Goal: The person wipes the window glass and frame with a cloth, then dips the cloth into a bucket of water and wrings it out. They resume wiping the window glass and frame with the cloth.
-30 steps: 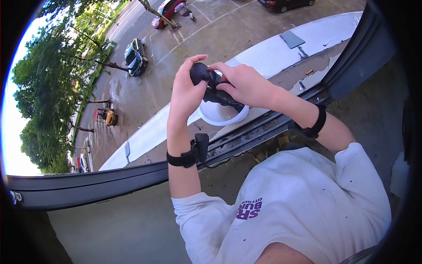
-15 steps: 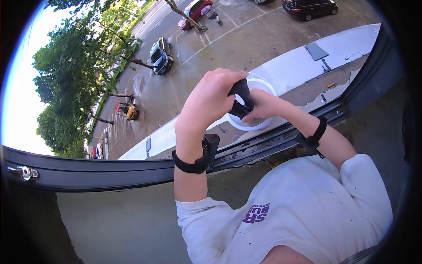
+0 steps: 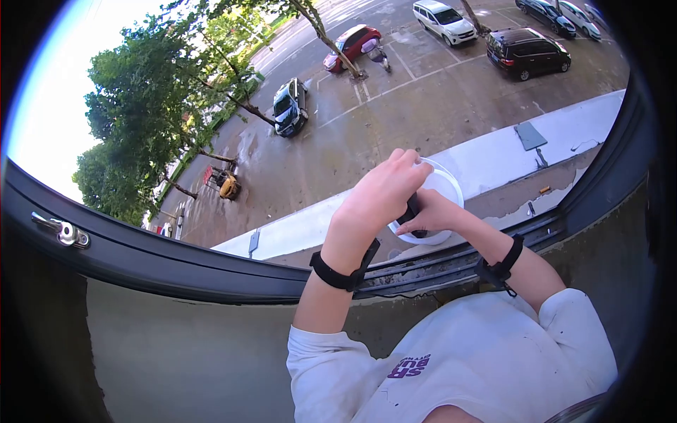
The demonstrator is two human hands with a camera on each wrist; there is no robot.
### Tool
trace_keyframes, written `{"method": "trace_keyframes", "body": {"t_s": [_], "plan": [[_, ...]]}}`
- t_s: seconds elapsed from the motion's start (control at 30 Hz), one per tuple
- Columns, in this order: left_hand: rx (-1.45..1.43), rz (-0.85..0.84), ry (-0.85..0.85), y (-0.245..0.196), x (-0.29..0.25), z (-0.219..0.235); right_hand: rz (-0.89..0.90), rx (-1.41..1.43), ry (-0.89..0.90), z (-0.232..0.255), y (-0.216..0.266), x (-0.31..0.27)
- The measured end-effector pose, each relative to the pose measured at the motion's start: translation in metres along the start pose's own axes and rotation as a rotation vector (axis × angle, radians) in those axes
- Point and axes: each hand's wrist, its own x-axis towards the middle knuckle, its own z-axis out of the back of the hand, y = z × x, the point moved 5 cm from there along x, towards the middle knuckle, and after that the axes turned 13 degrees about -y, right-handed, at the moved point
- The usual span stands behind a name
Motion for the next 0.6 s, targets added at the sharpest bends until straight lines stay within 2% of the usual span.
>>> {"method": "trace_keyframes", "body": {"t_s": [0.13, 0.2, 0.27, 0.3, 0.37, 0.4, 0.47, 0.5, 0.53, 0.6], "plan": [[-0.027, -0.019, -0.005, -0.009, 0.008, 0.019, 0.063, 0.048, -0.014, -0.005, -0.015, 0.008], [-0.007, -0.013, -0.015, -0.006, 0.006, 0.031, -0.053, 0.013, 0.047, 0.006, -0.004, 0.000], [-0.108, 0.007, -0.099, 0.002, -0.005, 0.045, -0.077, -0.028, 0.012, 0.015, -0.001, -0.002], [-0.103, 0.000, -0.089, 0.005, -0.013, 0.049, -0.061, 0.032, -0.062, 0.023, -0.004, -0.002], [-0.107, 0.153, -0.235, 0.019, -0.030, 0.058, -0.087, 0.097, -0.200, 0.041, -0.003, -0.002], [-0.103, 0.144, -0.229, 0.021, -0.040, 0.052, -0.085, 0.104, -0.209, 0.046, 0.001, -0.003], [-0.139, 0.291, -0.443, 0.038, -0.068, 0.042, -0.203, 0.428, -0.279, 0.060, 0.005, -0.004], [-0.166, 0.352, -0.470, 0.047, -0.081, 0.023, -0.243, 0.570, -0.330, 0.067, 0.017, -0.006], [-0.194, 0.412, -0.496, 0.054, -0.090, 0.000, -0.237, 0.574, -0.340, 0.067, 0.019, -0.003], [-0.331, 0.665, -0.402, 0.057, -0.098, -0.040, -0.268, 0.732, -0.350, 0.064, 0.017, 0.001]]}}
